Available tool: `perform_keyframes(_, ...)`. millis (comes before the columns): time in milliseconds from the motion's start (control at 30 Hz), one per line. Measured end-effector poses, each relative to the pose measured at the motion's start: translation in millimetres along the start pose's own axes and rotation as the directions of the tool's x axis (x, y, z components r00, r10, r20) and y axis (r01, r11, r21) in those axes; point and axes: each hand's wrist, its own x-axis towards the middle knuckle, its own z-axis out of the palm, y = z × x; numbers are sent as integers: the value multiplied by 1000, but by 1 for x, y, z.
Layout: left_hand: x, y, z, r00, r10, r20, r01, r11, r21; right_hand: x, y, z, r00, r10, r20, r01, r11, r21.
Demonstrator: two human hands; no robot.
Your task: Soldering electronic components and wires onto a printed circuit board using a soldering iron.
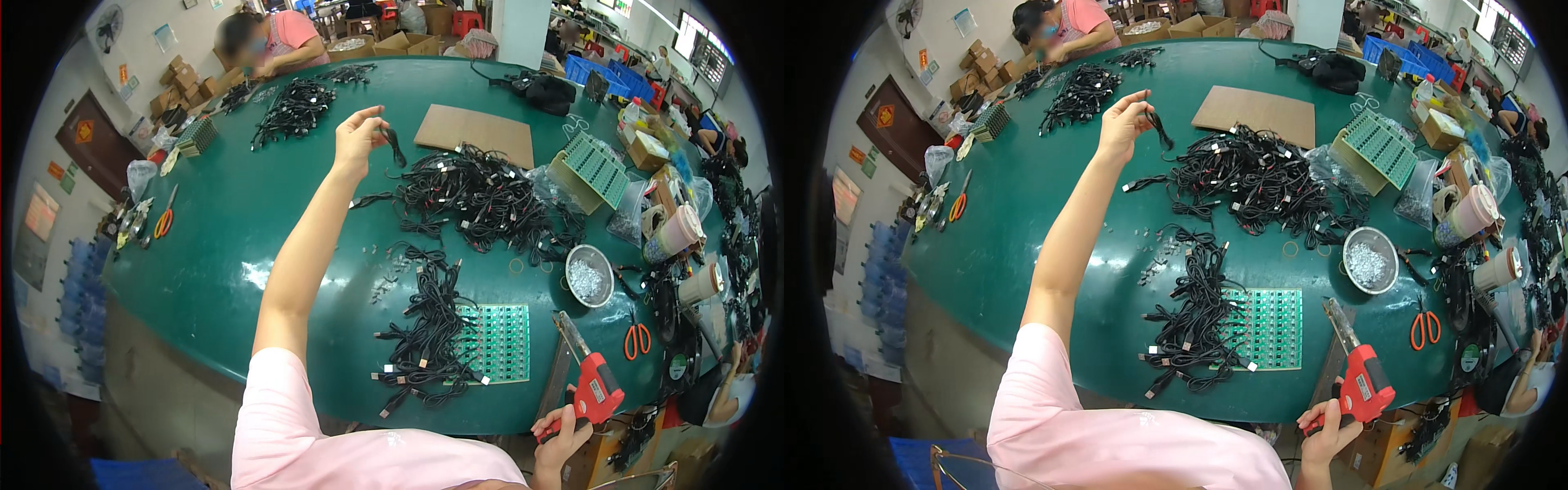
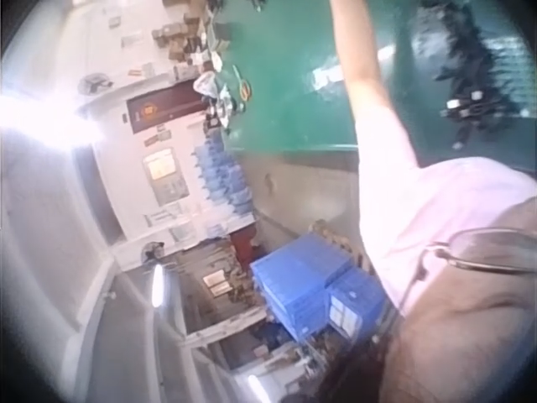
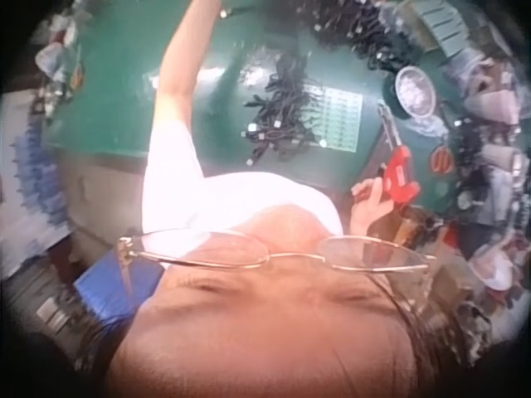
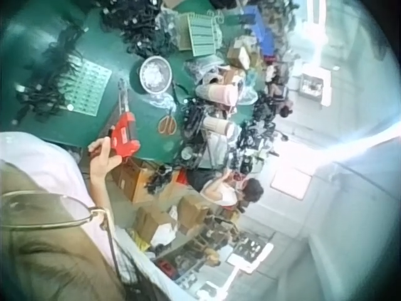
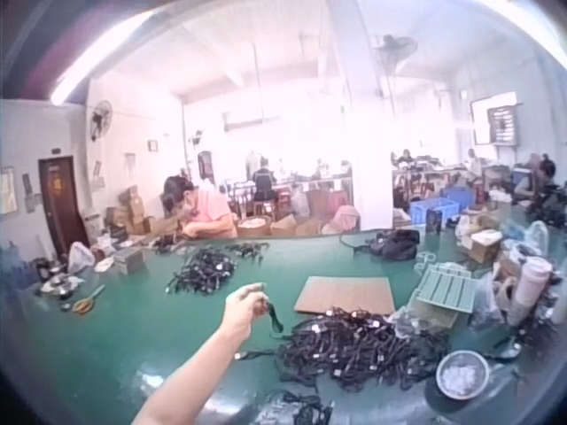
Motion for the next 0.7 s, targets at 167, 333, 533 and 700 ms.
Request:
perform_keyframes(167,-83,47,16,947,-176,268,106,960,259,-2,2,3,1000,8,-1,-8,999,34)
perform_keyframes(333,-191,60,51,674,-464,575,246,875,418,-2,3,1,1000,11,8,-11,998,57)
perform_keyframes(533,-279,45,83,561,-369,741,4,896,443,1,-6,35,989,63,131,-75,993,86)
perform_keyframes(700,-305,33,94,567,-261,781,-89,923,373,4,-3,50,964,137,227,-158,984,79)
